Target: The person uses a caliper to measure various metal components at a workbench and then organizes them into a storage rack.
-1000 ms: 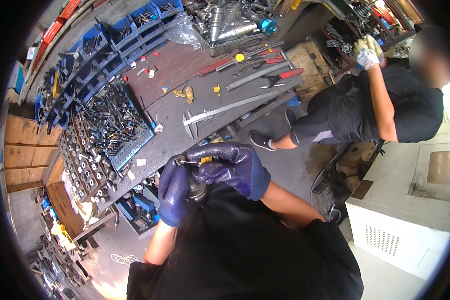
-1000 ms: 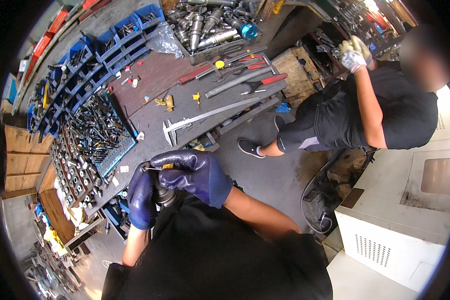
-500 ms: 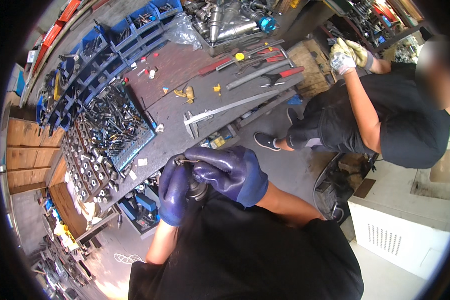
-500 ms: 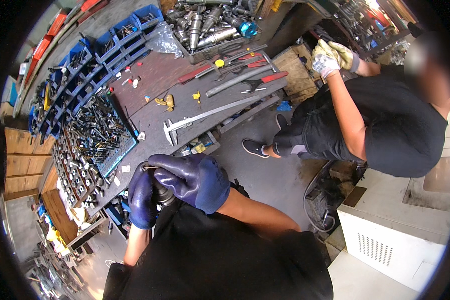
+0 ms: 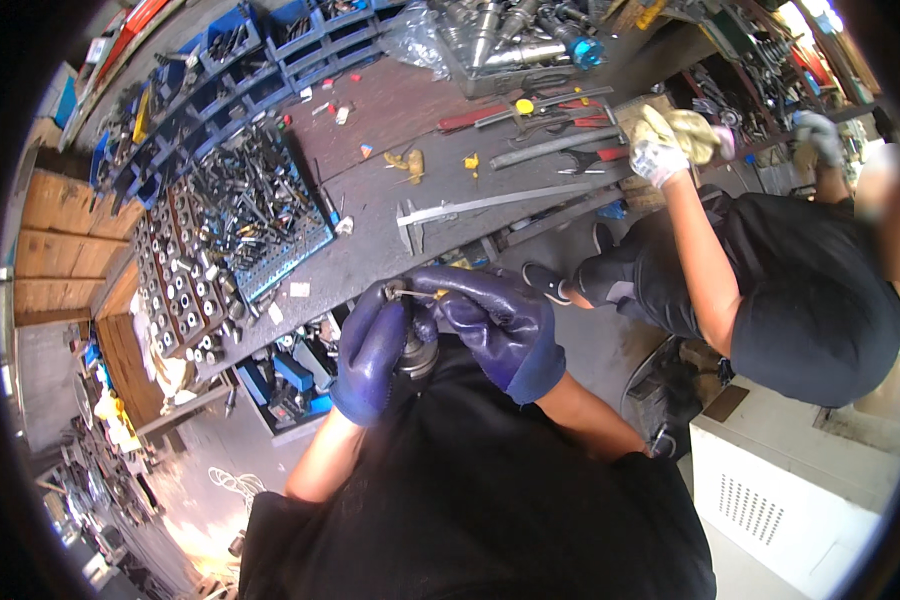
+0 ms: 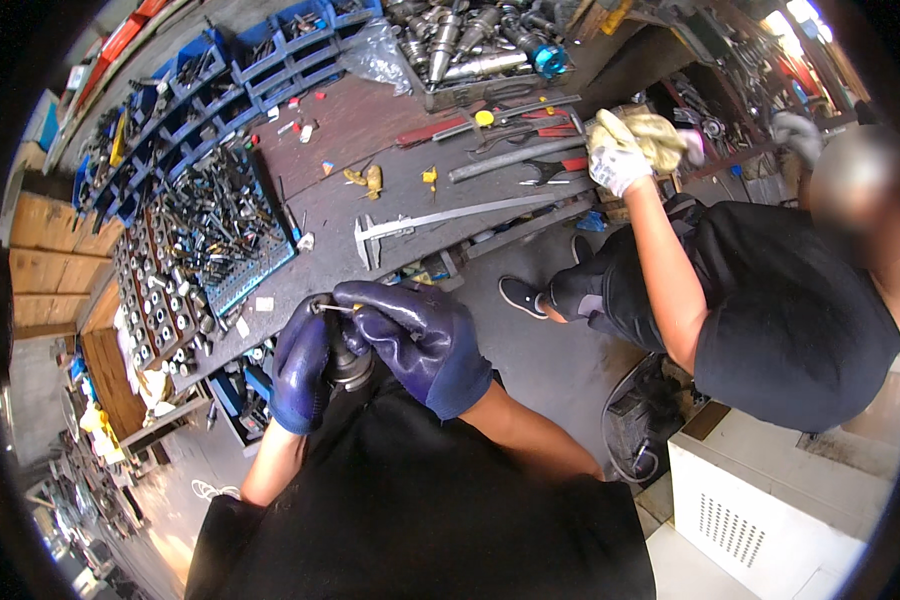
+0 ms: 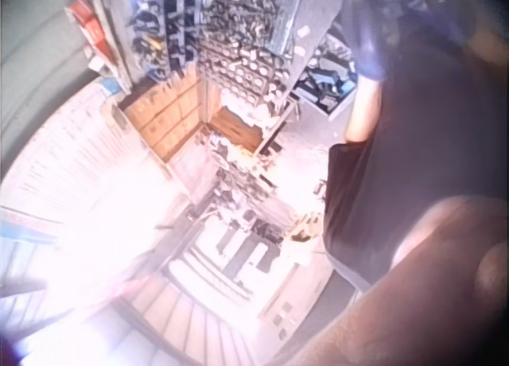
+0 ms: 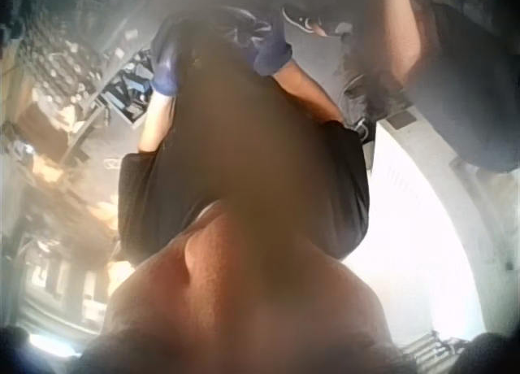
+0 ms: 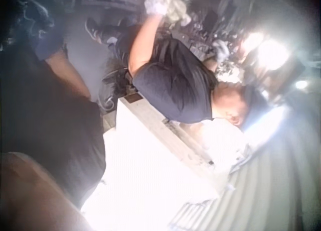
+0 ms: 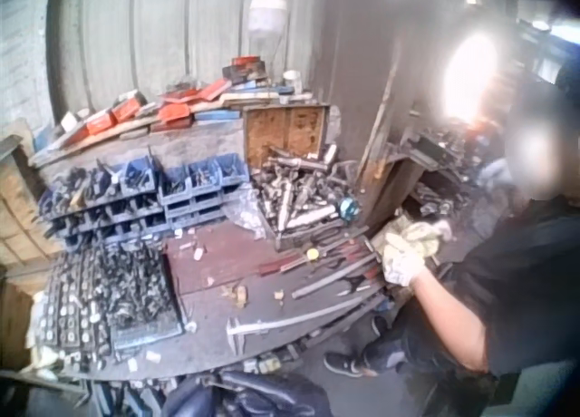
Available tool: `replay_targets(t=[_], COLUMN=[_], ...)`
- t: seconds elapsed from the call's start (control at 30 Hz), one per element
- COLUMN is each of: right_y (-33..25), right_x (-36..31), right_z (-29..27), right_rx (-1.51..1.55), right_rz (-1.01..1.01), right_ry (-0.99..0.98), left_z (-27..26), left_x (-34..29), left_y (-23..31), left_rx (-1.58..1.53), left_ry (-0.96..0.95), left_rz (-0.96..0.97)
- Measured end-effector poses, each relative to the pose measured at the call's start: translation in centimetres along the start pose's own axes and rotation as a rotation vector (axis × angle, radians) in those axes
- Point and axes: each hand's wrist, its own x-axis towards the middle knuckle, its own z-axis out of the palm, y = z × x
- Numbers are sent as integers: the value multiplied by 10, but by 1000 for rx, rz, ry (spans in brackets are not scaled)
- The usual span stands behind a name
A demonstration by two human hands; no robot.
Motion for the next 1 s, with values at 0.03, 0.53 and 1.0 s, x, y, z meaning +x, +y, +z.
replay_targets(t=[0.03, 0.53, 1.0], right_y=[-4, -16, -20], right_x=[4, -6, 2], right_z=[-6, -10, -13], right_rx=[-64, 236, 665], right_rz=[17, 288, 534], right_ry=[-46, -141, -292], left_z=[0, -6, -16], left_x=[1, -6, -3], left_y=[3, -2, -8], left_rx=[-21, -32, 88], left_ry=[-15, -53, -82], left_rz=[-12, -29, 23])
